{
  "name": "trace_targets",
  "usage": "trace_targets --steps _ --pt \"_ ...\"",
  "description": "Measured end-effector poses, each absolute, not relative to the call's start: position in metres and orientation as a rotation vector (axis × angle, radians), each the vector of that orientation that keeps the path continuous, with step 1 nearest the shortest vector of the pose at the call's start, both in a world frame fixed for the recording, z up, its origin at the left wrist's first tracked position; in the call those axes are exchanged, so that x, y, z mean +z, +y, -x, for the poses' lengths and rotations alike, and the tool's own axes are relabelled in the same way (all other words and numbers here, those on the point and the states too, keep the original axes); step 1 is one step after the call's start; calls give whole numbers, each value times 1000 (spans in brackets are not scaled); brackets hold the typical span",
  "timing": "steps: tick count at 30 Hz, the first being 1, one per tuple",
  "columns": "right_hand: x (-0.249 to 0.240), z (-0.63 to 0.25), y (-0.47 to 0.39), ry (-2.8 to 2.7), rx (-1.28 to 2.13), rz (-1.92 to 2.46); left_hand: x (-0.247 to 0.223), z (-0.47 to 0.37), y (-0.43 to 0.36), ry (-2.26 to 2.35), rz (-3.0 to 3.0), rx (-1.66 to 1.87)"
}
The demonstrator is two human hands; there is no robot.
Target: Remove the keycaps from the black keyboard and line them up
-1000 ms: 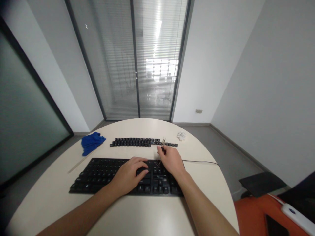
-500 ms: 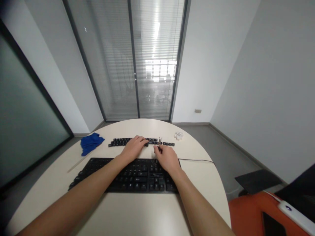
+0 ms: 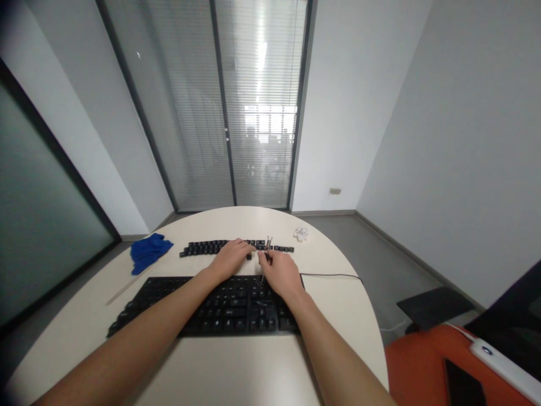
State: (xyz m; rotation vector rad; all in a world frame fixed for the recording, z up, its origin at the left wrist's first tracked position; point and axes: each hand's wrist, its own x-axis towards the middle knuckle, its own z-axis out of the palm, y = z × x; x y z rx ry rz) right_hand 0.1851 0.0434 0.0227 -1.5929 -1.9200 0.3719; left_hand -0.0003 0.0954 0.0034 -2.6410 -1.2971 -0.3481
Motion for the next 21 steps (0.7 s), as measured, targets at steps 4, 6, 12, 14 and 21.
trace_targets --steps 4,6,12,14,21 --pt "23 -186 43 -1914 379 1599 6 1 93 -1232 2683 -294" --pt "24 -186 43 -1911 382 1605 8 1 91 -1218 2707 -259" --pt "26 -186 42 -1913 408 1606 13 -1 84 -1384 2670 -289" --pt "26 -185 42 -1911 408 1597 14 -1 81 -1434 2660 -290" --pt "26 -187 41 -1905 413 1592 18 5 74 -1462 2709 -293"
